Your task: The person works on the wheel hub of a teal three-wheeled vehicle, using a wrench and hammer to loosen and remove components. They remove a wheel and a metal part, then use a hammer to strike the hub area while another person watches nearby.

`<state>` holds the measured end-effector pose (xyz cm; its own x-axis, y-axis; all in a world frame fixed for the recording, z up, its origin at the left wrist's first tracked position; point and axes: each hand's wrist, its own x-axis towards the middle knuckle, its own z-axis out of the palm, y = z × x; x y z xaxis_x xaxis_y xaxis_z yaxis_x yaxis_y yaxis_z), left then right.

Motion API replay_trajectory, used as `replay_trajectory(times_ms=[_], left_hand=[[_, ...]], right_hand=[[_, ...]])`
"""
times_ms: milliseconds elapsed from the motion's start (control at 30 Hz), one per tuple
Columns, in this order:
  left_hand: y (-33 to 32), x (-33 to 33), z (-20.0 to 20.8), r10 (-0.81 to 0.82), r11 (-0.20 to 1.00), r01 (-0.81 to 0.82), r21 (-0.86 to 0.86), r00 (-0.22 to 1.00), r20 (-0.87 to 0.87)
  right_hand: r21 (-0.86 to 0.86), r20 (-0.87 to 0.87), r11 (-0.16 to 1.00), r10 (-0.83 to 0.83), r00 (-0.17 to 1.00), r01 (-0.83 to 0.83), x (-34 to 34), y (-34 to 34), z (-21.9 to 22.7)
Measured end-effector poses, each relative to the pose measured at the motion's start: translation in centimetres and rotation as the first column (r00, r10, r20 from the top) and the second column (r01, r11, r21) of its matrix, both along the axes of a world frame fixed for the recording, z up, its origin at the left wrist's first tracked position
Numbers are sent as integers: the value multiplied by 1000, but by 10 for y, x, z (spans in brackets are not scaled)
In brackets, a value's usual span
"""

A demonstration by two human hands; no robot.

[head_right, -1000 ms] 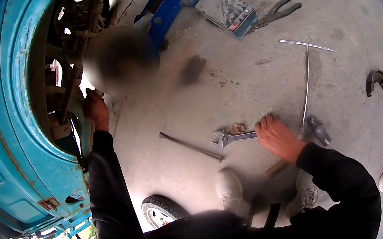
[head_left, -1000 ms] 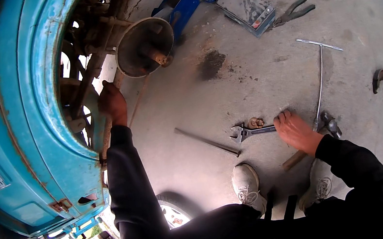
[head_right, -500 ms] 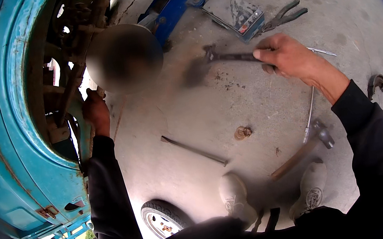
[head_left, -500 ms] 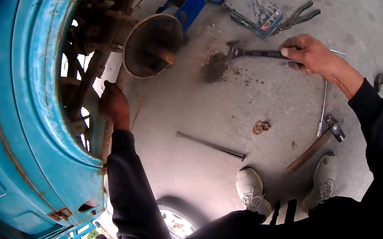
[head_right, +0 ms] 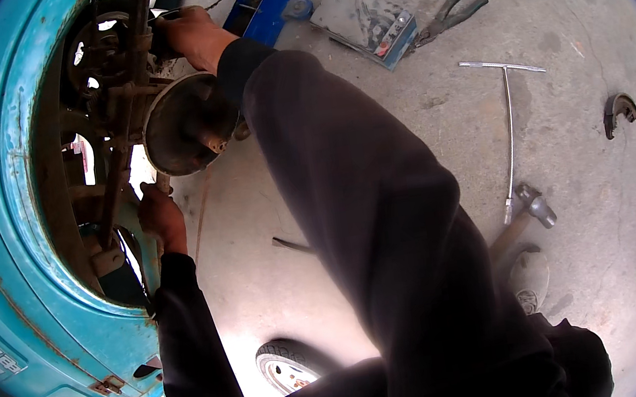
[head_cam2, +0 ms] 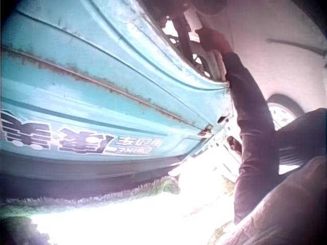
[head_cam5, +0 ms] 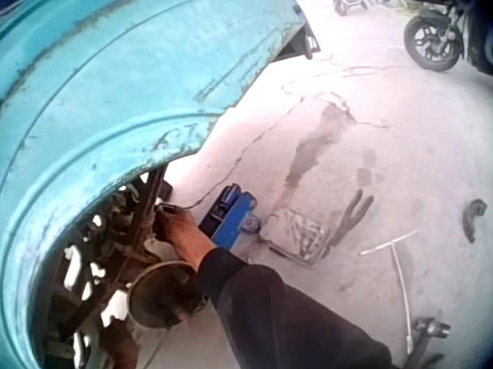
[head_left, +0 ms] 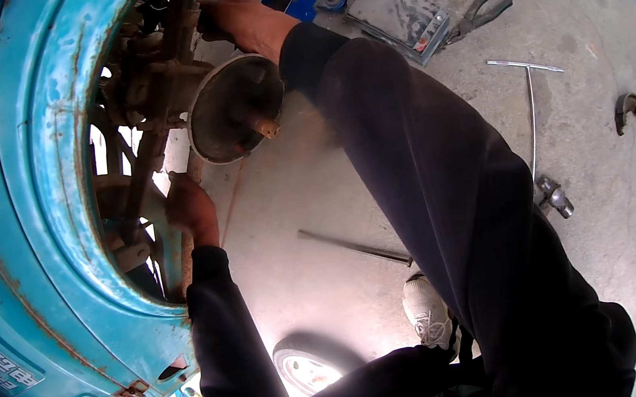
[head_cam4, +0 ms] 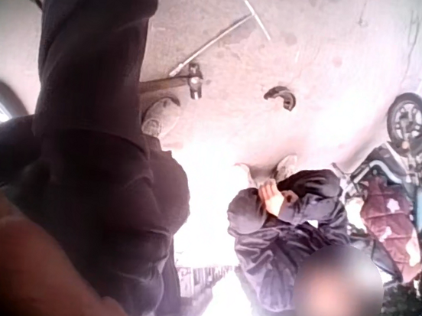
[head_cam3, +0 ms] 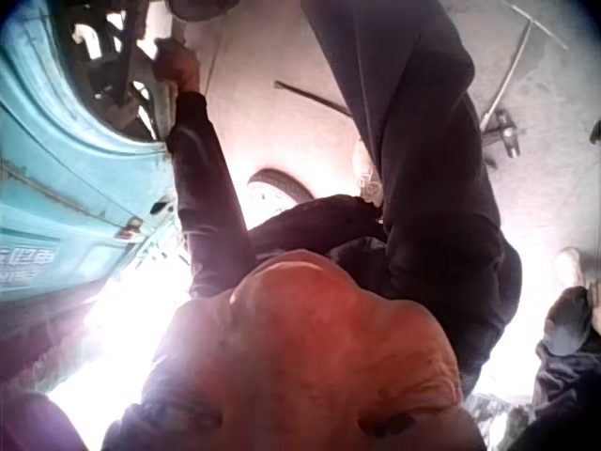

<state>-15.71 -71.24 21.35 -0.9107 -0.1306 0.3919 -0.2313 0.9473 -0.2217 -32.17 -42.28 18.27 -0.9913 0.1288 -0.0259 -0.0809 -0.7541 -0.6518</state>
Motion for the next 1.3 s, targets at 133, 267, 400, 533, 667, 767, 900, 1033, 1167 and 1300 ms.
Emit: replay_trajectory(times_ms=[133, 267, 400, 533, 667, 767, 900, 1033, 1167, 1300], left_hand=[[-4, -8, -11, -62, 994, 59, 90, 998, 30], [-5, 2, 5, -1, 999, 1, 49, 1000, -3], [-10, 1, -2, 41, 999, -41, -1, 999, -13], [3, -2, 2, 22, 999, -23, 34, 1000, 16], [5, 6, 8, 35, 996, -36, 76, 999, 13], [11, -2, 3, -4, 999, 4, 44, 1000, 11], [-3, 1, 1, 66, 997, -66, 35, 998, -10], [1, 0, 1, 19, 998, -19, 56, 1000, -11], [4, -2, 0, -19, 998, 20, 64, 1000, -9], [2, 4, 7, 41, 995, -40, 95, 999, -7]], right_hand=[[478, -539, 792, -78, 838, 381, -33, 1, -32], [576, -759, -282, 166, 630, 768, -49, -6, -14], [948, -159, 293, 93, 983, 126, -53, -24, -3], [881, -253, 432, 88, 964, 192, -57, -32, -17], [826, -147, 560, 100, 984, 67, -64, -40, -13], [827, -340, 477, 6, 940, 296, -78, -43, -29], [933, -314, 167, -48, 948, 317, -85, -57, -9], [940, -340, 15, -72, 938, 342, -93, -57, -12], [934, -356, -50, -86, 930, 353, -100, -60, -19], [928, -371, -67, -76, 926, 366, -102, -75, -20]])
